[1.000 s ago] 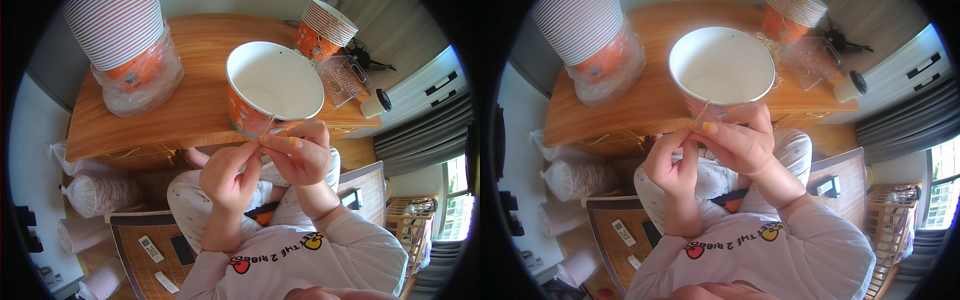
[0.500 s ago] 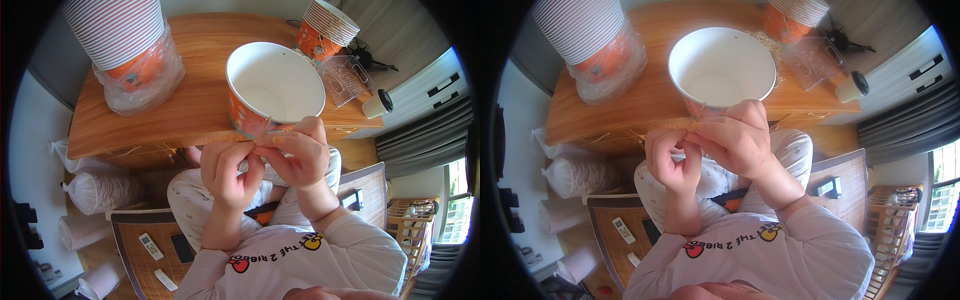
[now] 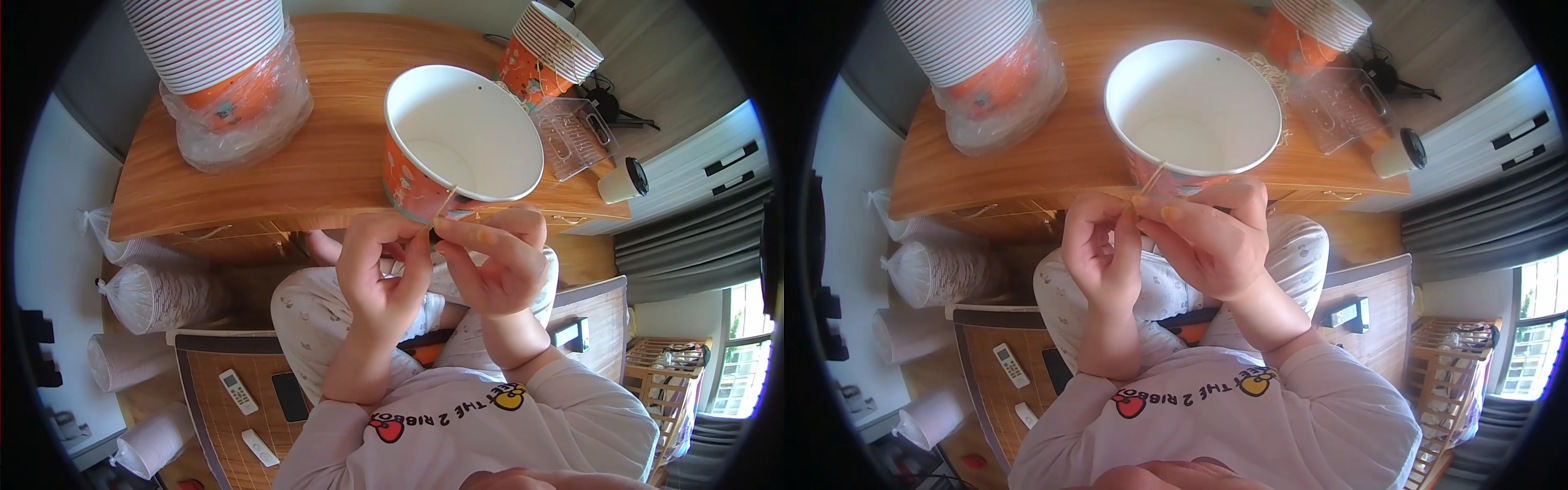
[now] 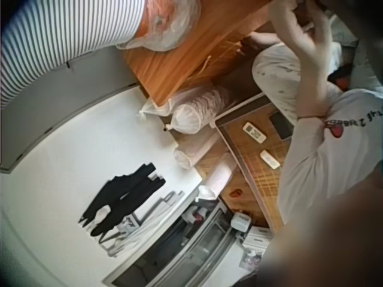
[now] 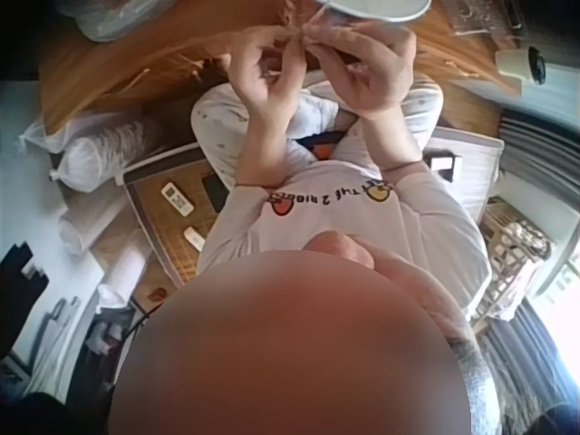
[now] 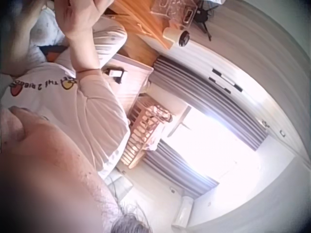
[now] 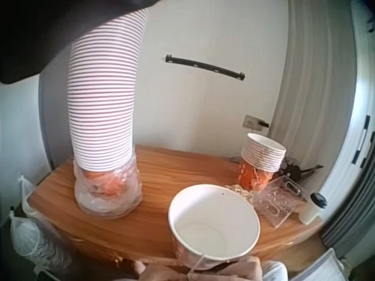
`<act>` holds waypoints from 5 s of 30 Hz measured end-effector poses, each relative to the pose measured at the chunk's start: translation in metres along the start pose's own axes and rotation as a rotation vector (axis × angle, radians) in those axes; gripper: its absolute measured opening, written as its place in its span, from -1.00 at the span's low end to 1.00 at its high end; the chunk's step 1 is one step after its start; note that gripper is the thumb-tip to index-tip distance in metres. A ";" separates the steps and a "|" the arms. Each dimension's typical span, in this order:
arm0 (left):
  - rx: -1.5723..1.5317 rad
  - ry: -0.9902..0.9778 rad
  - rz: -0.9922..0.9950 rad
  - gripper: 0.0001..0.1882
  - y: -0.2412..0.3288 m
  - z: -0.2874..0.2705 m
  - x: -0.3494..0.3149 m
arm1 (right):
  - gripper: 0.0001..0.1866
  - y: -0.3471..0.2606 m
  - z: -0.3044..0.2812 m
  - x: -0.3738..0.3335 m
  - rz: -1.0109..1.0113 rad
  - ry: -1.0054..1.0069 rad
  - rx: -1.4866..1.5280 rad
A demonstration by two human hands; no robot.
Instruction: The person is attaching a thin yellow string to a paper bucket to make a handle.
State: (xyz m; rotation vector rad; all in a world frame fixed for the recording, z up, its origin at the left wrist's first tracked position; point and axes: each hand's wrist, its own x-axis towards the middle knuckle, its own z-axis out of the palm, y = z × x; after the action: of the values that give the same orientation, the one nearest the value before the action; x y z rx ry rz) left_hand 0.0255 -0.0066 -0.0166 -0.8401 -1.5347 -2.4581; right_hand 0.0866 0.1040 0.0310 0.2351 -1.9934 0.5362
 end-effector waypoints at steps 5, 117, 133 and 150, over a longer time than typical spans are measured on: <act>0.009 0.001 -0.007 -0.80 -0.001 0.000 -0.001 | -0.66 -0.001 0.004 0.000 0.027 -0.016 -0.019; 0.569 -0.049 0.473 -0.81 -0.001 0.010 0.005 | -0.53 0.008 -0.006 -0.026 0.344 0.058 0.350; 0.608 -0.016 0.508 -0.80 -0.004 0.011 0.005 | -0.59 0.000 0.002 -0.030 0.664 0.180 0.841; 0.573 -0.051 0.485 -0.81 -0.006 0.010 0.005 | -0.61 0.003 0.009 -0.034 0.685 0.226 0.810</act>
State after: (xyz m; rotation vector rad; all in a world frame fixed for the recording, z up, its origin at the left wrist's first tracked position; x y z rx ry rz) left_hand 0.0227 0.0056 -0.0153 -1.0047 -1.6733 -1.5614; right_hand 0.0939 0.1000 -0.0029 -0.0363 -1.5078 1.7220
